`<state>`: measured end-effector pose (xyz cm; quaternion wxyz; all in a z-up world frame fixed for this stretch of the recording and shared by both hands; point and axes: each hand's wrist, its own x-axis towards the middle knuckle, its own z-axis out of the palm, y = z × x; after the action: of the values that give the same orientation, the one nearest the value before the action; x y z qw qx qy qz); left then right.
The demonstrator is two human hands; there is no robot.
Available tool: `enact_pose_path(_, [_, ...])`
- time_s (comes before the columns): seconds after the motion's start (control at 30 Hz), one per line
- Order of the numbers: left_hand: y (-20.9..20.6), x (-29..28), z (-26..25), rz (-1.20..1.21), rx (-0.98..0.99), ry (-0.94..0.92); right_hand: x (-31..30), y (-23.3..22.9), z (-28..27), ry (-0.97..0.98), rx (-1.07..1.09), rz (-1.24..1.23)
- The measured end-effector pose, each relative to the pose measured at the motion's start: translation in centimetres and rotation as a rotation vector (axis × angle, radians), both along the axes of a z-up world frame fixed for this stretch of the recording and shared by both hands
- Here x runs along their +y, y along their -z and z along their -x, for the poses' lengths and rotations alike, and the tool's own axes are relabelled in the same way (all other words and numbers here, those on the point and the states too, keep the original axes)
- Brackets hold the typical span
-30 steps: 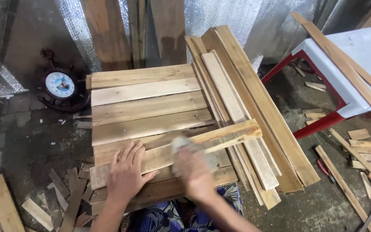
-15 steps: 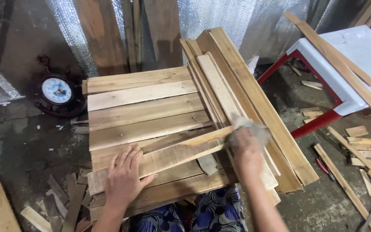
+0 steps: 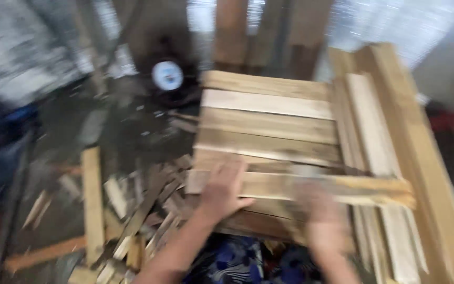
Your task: Sanding wooden planks manually using sandpaper in a workshop environment.
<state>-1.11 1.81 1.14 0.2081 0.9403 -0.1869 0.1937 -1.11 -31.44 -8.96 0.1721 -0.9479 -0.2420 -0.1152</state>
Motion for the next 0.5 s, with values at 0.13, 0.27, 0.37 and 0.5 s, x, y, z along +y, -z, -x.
enact_pose_path(0.13, [-1.3, -0.4, 0.5, -0.027, 0.032, 0.025, -5.5, -7.0, -0.7, 0.342, -0.378, 0.380])
enact_pose_path(0.27, [-0.1, -0.7, 0.1, -0.172, 0.019, -0.004, 2.7, -15.1, -4.5, 0.610, 0.597, 1.055])
enact_pose_path(0.37, [0.6, -0.7, 0.0, -0.226, -0.003, -0.025, 9.6, -5.1, -1.4, 0.162, 0.396, 1.001])
enact_pose_path(0.5, [0.6, -0.6, 0.0, -0.076, -0.152, -0.053, 13.9, -7.0, 4.5, -0.230, -0.328, 0.022])
